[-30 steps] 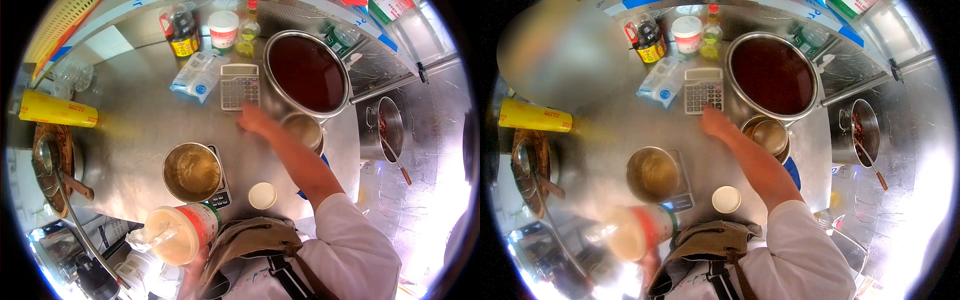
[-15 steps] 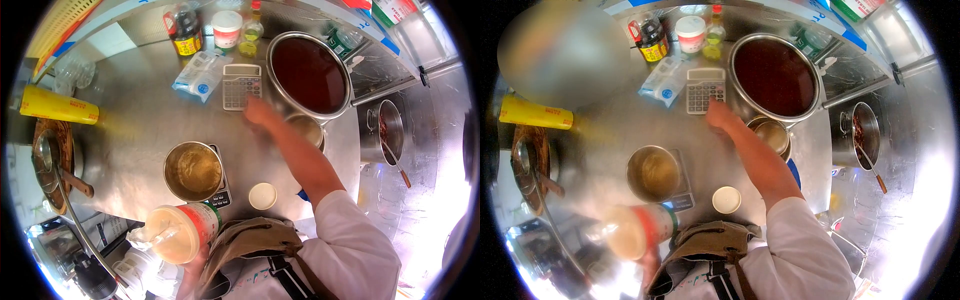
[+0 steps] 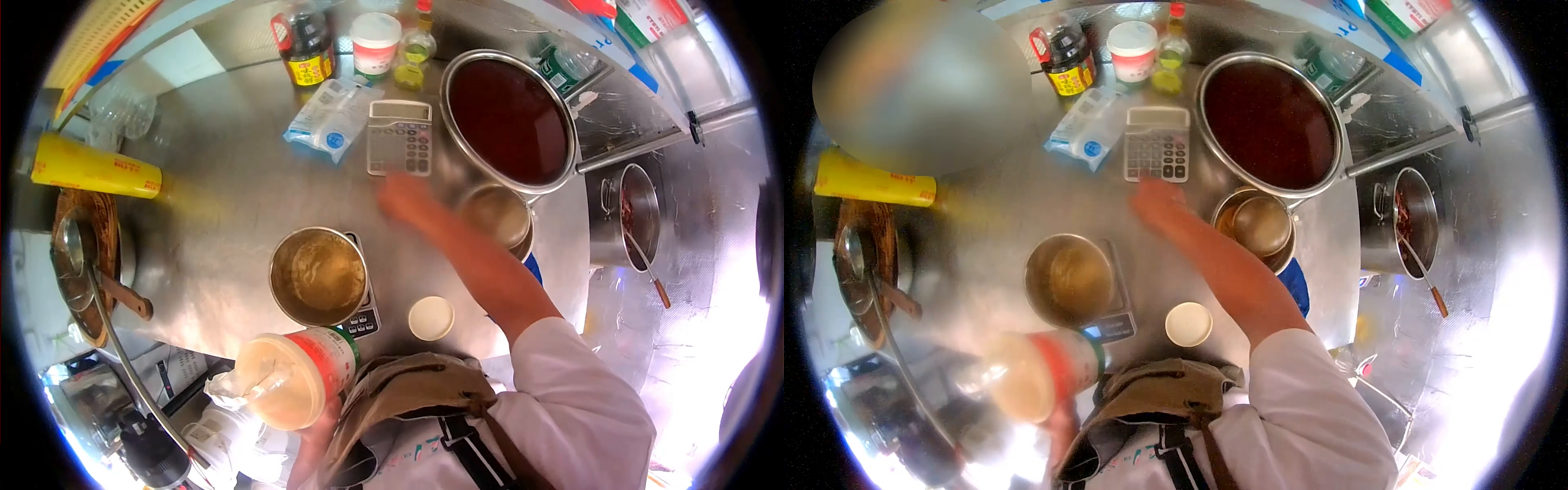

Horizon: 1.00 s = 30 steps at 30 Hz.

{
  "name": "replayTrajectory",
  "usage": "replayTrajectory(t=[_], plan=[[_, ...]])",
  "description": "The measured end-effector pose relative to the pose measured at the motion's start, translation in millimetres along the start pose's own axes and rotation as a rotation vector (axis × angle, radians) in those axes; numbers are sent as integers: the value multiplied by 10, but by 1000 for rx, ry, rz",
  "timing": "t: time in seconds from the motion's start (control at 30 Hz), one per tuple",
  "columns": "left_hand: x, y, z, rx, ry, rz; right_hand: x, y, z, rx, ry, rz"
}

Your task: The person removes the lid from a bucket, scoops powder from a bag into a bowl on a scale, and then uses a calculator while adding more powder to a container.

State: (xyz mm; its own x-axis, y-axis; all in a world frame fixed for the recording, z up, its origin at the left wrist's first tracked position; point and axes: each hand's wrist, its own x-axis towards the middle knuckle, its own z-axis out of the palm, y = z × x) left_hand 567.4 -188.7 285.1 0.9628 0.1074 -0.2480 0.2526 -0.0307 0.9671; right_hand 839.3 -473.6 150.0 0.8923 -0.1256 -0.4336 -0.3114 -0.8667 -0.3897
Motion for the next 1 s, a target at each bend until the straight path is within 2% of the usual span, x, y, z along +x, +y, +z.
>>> replayTrajectory(t=[0.03,0.1,0.13,0.23,0.37,0.43,0.5,0.53,0.63,0.73,0.8,0.83,0.9,0.97,1.0], plan=[[-14,-73,-26,29,-15,-1,-15,39,-33,19,-14,68],[-59,-360,-194,195,-86,-56,-30,165,-63,-76,-32,-38],[-66,-354,-174,157,-39,-6,-23,218,-83,-119,-35,-86],[57,-11,59,54,32,110,39,239,-89,-76,127,-92],[43,19,28,8,-20,129,182,297,5,32,160,-43],[-10,-39,-29,21,-60,82,223,394,81,132,157,-17],[-91,-292,-202,51,-138,2,264,545,84,30,50,-10],[-142,-407,-269,94,-151,9,242,589,85,-18,-4,0],[-205,-555,-309,264,-173,78,151,592,32,-22,45,43],[-240,-485,-236,501,-175,194,-144,413,-289,164,108,-38],[-195,-400,-185,534,-172,228,-395,359,-379,251,121,-139],[-144,-343,-140,492,-165,226,-539,346,-388,292,127,-187],[1,-183,-12,307,-137,196,-848,304,-335,325,-61,-298],[103,-31,123,123,-107,174,-1277,191,-217,751,-306,-315],[129,26,201,31,-88,165,-1542,80,-325,730,-255,-541]])
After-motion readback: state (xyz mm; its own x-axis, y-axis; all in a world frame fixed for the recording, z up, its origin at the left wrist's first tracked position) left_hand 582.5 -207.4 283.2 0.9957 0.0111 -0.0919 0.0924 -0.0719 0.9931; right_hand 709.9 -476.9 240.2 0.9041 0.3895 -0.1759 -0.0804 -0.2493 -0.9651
